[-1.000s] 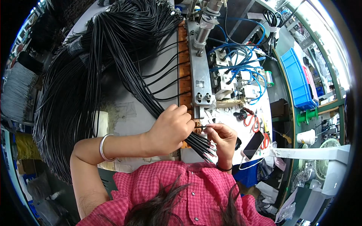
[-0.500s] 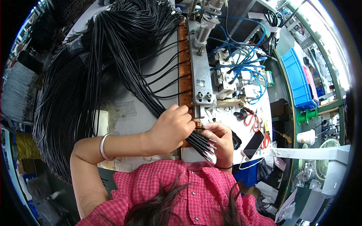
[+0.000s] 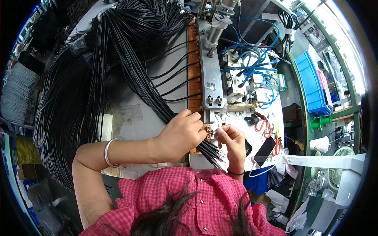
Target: The person gathers wires from a bundle, positions wire ends into slots on a machine fixture, and attaches a connector piece to a wire end by hand.
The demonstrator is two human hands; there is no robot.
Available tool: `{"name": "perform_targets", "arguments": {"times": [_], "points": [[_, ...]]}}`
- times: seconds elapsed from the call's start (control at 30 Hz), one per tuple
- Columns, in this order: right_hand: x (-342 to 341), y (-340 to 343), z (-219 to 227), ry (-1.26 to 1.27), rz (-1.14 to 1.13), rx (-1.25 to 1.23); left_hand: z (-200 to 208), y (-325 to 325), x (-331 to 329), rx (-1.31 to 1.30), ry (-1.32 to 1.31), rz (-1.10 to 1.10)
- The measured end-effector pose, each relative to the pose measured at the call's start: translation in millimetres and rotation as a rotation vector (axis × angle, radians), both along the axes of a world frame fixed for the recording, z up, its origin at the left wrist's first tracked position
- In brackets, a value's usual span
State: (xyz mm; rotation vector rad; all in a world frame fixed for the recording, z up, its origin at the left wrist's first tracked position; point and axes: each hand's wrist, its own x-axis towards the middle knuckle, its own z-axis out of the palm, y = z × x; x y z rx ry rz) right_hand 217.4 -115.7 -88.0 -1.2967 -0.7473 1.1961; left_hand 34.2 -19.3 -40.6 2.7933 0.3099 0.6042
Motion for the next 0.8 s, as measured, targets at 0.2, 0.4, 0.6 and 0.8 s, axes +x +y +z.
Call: {"name": "perform_targets", "arguments": {"times": [0.2,0.4,0.6,0.8], "points": [[2.9,2.8,-7.6,0.06,0.122,-0.122,6.1,-2.3,-1.8,-0.009,0.062,0.059],[2.0,2.1,-2.9,0.015,0.169,-0.139,3.6,-2.8,-1.7,0.01,0.116,0.045],[-5.1,-0.2,-3.3,-0.071,0.112,-0.13,1.3,-2.3,-0.5,0.023,0.043,0.028],[-3.3,-4.2,0.9,-0.289,0.007,-0.069,-1.1,0.2,1.6,0.097,0.005,0.038]]}}
